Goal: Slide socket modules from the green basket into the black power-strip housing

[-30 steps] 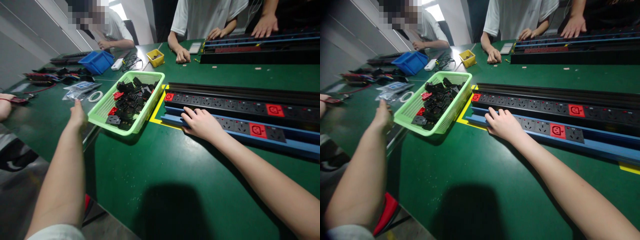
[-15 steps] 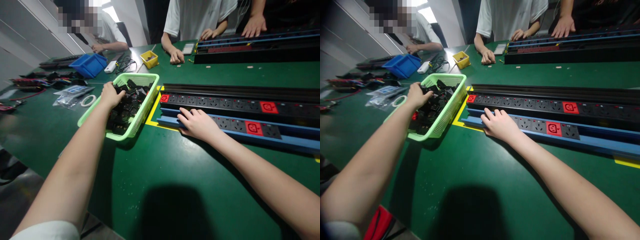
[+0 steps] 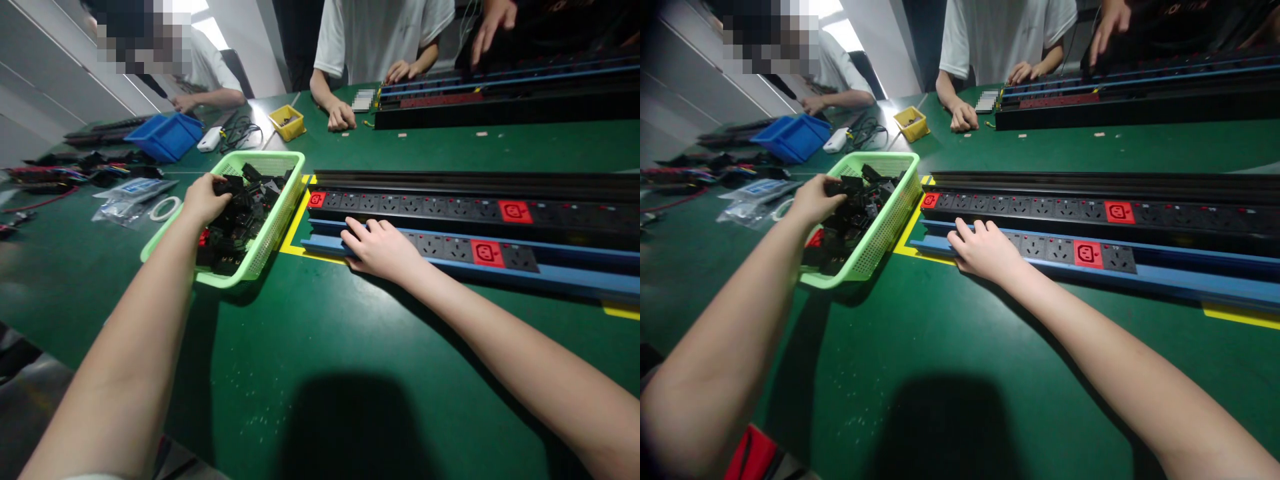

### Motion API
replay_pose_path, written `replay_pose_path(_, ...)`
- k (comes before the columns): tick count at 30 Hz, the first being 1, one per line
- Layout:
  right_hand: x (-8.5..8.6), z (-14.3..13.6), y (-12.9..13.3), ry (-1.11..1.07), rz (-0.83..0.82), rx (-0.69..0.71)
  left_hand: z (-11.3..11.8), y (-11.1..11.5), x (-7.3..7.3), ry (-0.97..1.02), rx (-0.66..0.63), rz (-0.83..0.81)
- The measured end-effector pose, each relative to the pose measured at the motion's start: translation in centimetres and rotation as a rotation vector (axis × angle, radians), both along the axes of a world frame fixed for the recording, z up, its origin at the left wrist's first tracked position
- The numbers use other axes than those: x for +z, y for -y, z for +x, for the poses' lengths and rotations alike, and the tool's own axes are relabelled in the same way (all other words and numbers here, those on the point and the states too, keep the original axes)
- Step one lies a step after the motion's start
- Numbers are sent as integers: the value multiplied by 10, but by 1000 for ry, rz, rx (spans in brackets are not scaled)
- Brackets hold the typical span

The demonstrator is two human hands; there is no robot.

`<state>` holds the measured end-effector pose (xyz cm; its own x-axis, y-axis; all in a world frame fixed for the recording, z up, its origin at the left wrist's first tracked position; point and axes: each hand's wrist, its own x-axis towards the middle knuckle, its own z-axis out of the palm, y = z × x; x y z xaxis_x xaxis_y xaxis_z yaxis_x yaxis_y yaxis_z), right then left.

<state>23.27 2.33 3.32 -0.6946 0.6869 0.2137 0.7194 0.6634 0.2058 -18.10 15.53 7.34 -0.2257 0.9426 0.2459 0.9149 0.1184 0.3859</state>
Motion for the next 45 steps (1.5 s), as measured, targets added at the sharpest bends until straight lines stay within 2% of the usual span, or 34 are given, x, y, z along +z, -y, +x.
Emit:
replay_pose_path(4,0,1,0,2,6,3,22,25,1,-133,-66,-250)
replay_pose_path(6,0,1,0,3,4,1,32,36,-2,-205,-126,-316)
replay_pose_path(9,-1,1,1,1,1,1,42,49,-3,-238,-157,-326)
replay_pose_path(13,-3,1,1,-3,15,3,53,64,10,-213,-34,-258)
replay_pose_path(15,-3,2,1,-4,21,6,65,75,17,-140,11,-127)
replay_pose_path(17,-4,2,1,-7,24,11,86,88,19,-4,-3,102)
replay_pose_path(19,-3,2,1,-11,27,16,115,103,14,208,-118,398)
replay_pose_path(20,-3,2,1,-15,28,15,130,111,9,298,-212,510)
replay_pose_path(22,-2,2,1,-18,28,13,160,125,-6,314,-317,733)
replay_pose_path(23,-2,2,1,-18,27,12,173,130,-16,308,-342,821)
replay_pose_path(25,-2,2,1,-18,22,12,189,137,-37,303,-291,867)
replay_pose_path(28,-2,2,1,-17,15,14,194,134,-66,307,-228,781)
replay_pose_path(31,-2,2,1,-15,7,15,185,125,-82,348,-300,687)
replay_pose_path(35,-4,1,1,-16,19,13,178,121,-83,405,-343,647)
replay_pose_path(41,-5,0,1,-11,35,7,180,127,-78,348,-360,481)
replay_pose_path(45,-4,0,1,-7,50,6,181,119,-79,534,-380,512)
